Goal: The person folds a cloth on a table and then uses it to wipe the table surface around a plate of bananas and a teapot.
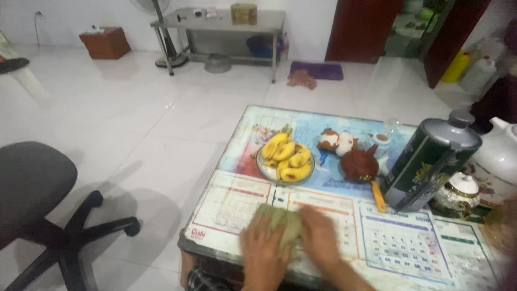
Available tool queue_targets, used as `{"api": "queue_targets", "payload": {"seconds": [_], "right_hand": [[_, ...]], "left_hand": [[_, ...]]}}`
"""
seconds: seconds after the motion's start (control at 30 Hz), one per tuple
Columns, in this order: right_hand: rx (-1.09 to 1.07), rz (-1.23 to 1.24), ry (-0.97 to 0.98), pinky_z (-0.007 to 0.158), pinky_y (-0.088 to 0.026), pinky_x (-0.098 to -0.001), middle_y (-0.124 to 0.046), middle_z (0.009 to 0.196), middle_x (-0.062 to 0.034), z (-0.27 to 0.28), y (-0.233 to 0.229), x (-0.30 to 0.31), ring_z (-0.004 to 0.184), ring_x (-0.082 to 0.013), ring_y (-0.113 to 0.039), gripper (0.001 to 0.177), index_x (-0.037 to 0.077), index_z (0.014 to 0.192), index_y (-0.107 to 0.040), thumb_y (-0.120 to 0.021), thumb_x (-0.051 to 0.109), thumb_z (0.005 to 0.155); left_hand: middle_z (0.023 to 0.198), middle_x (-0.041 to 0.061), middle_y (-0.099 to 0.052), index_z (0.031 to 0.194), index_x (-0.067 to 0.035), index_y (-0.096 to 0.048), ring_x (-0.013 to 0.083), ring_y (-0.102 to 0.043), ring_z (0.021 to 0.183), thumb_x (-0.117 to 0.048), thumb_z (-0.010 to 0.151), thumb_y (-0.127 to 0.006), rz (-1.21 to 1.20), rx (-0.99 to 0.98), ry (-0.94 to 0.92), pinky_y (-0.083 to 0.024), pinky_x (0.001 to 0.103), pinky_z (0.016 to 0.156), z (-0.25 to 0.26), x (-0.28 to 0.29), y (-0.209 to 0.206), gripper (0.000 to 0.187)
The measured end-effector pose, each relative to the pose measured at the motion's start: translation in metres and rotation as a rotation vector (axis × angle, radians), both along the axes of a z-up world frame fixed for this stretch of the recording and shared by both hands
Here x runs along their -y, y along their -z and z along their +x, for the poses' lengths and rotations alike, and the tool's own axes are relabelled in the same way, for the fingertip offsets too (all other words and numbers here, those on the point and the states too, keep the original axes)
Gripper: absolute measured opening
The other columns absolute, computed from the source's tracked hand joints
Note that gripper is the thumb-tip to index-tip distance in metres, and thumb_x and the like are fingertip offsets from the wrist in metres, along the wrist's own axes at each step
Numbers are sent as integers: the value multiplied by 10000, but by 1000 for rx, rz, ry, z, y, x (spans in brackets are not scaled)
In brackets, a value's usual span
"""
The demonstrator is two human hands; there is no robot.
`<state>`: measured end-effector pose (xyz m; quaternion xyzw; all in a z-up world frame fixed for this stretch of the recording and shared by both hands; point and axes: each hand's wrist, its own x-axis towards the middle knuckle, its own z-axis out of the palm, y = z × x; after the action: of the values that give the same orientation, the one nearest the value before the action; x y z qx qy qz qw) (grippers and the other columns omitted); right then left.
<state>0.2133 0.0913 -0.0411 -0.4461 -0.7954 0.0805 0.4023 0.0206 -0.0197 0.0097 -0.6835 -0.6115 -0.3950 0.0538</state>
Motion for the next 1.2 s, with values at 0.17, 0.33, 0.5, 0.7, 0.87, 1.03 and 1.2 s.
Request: {"api": "queue_targets", "payload": {"seconds": [0.17,0.33,0.5,0.7,0.87,1.03,1.2], "right_hand": [[52,-273,-59,974,-604,-561,-638,1620,-125,-97,-95,-4,1117,-439,-774,522,105,1503,-666,-698,87,983],[185,-201,-29,973,-590,-584,-523,1739,-174,-124,-71,-59,1212,-464,-717,661,94,1614,-594,-749,147,974],[196,-314,26,1062,-586,-551,-626,1609,-107,-94,-91,-29,1300,-406,-725,507,120,1525,-639,-724,159,1026],[143,-210,-23,1086,-578,-538,-613,1621,-185,-24,-60,1,1383,-432,-668,482,63,1468,-661,-743,135,999],[213,-148,-117,1152,-534,-531,-586,1650,-213,24,-48,31,1452,-441,-618,530,72,1516,-653,-769,148,1005],[210,-198,-251,1179,-520,-521,-597,1685,-171,78,-38,44,1497,-411,-604,534,104,1521,-668,-798,161,1006],[305,-179,-335,1182,-510,-537,-547,1759,-190,110,37,10,1567,-426,-584,777,127,1581,-656,-897,175,844]], "left_hand": [[1720,158,-534,1500,-270,-758,457,-470,1538,-399,842,-909,-222,-22,-273,-337,705,1185,-65,2,-5,688],[1736,136,-514,1521,-339,-746,472,-416,1603,-394,733,-938,-279,-27,-379,-301,725,1203,-82,-6,-1,814],[1757,101,-507,1521,-348,-738,426,-433,1610,-428,766,-924,-328,-63,-426,-318,699,1229,-76,-4,-11,781],[1748,103,-522,1545,-326,-728,427,-449,1602,-446,817,-887,-303,-88,-427,-331,689,1232,-72,2,-11,755],[1753,121,-519,1559,-319,-712,426,-453,1558,-482,859,-856,-296,-143,-409,-355,664,1237,-75,3,-4,733],[1753,118,-520,1571,-325,-703,407,-459,1576,-498,892,-830,-315,-166,-426,-367,648,1226,-73,0,-9,712],[1767,81,-517,1574,-362,-700,402,-451,1578,-495,888,-820,-275,-155,-419,-354,638,1247,-87,-47,7,710]]}}
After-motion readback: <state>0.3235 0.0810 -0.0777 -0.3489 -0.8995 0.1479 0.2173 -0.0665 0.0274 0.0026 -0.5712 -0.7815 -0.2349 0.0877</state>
